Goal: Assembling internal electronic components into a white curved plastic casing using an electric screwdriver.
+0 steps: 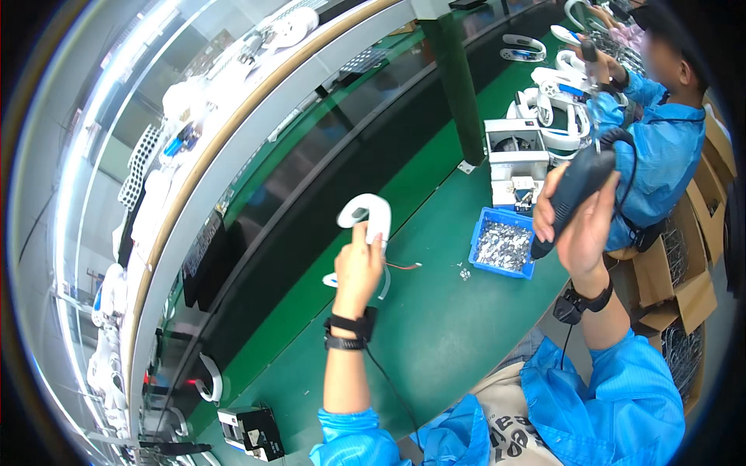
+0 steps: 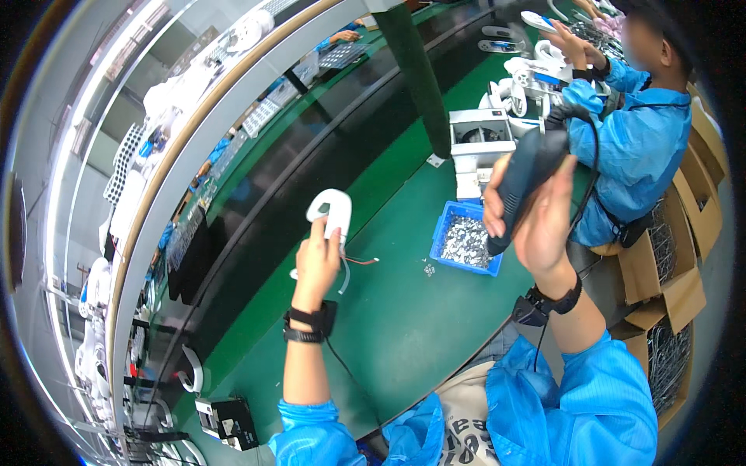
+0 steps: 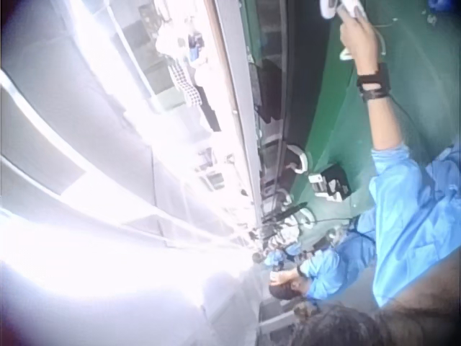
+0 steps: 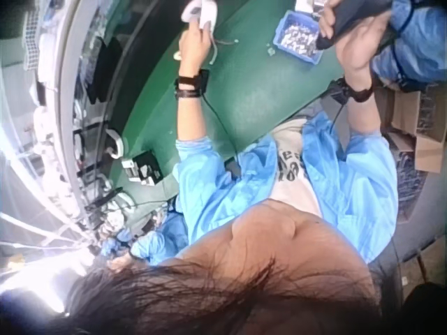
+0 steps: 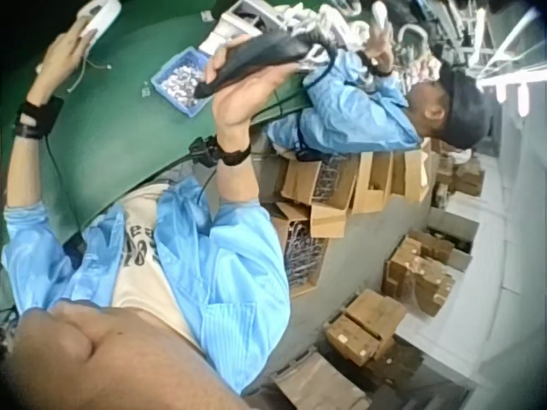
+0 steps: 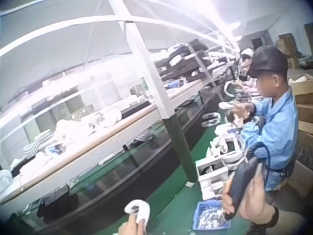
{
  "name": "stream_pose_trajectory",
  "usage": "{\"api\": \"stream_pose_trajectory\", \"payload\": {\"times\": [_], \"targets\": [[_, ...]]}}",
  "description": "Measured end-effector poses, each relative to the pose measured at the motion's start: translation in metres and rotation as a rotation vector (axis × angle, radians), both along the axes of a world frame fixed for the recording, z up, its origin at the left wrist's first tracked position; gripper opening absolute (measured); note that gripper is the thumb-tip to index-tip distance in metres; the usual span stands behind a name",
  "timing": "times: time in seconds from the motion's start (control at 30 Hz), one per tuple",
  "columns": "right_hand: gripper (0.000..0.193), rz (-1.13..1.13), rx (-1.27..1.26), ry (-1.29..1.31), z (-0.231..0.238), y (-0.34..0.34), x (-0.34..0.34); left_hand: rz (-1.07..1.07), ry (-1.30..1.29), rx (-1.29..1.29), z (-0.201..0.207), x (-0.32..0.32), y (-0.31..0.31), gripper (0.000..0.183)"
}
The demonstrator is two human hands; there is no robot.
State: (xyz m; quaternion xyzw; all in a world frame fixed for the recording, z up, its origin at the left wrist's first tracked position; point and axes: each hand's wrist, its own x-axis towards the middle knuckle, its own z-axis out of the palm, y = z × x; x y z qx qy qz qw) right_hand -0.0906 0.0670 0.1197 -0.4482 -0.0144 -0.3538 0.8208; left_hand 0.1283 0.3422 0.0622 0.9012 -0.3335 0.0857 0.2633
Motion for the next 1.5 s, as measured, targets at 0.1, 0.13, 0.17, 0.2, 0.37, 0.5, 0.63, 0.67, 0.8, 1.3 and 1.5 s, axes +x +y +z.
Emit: {"api": "stream_pose_trajectory", "payload": {"times": [0.1, 0.13, 0.17, 0.2, 0.37, 0.5, 0.63, 0.67, 0.8, 1.3, 1.5], "targets": [[0.091, 0.073, 0.002, -0.031, 0.003, -0.009, 0.007, 0.084, -0.043, 0.191, -0.025, 0.053, 0.015, 0.028], [0.09, 0.127, 0.05, -0.089, 0.007, -0.01, 0.01, 0.043, -0.187, 0.186, -0.04, 0.074, 0.025, 0.03], [0.09, 0.176, 0.097, -0.142, 0.009, -0.012, 0.013, -0.006, -0.326, 0.179, -0.053, 0.087, 0.032, 0.033], [0.09, 0.206, 0.151, -0.169, 0.01, -0.017, 0.016, 0.049, -0.271, 0.204, -0.052, 0.083, 0.028, 0.039], [0.085, 0.399, 0.263, -0.304, 0.014, -0.037, 0.028, -0.073, -0.214, -0.182, -0.035, 0.033, -0.031, 0.024], [0.08, 0.548, 0.323, -0.369, 0.013, -0.036, 0.038, -0.538, 0.758, -0.565, 0.029, -0.089, -0.088, 0.043], [0.079, 0.656, 0.388, -0.346, 0.018, -0.023, 0.043, -0.554, 0.649, -0.623, 0.03, -0.152, -0.095, 0.026], [0.079, 0.633, 0.38, -0.305, 0.017, -0.022, 0.042, -0.559, 0.658, -0.625, 0.029, -0.157, -0.098, 0.026], [0.082, 0.532, 0.365, -0.197, 0.021, -0.013, 0.037, -0.395, -0.099, -0.348, 0.038, -0.168, -0.099, 0.025], [0.09, 0.427, 0.266, 0.007, 0.02, -0.015, 0.014, -0.58, -0.053, -0.163, 0.041, -0.169, -0.1, 0.018], [0.089, 0.541, 0.326, -0.012, 0.024, -0.025, 0.011, -0.7, 0.412, -0.284, 0.038, -0.158, -0.1, 0.005]]}}
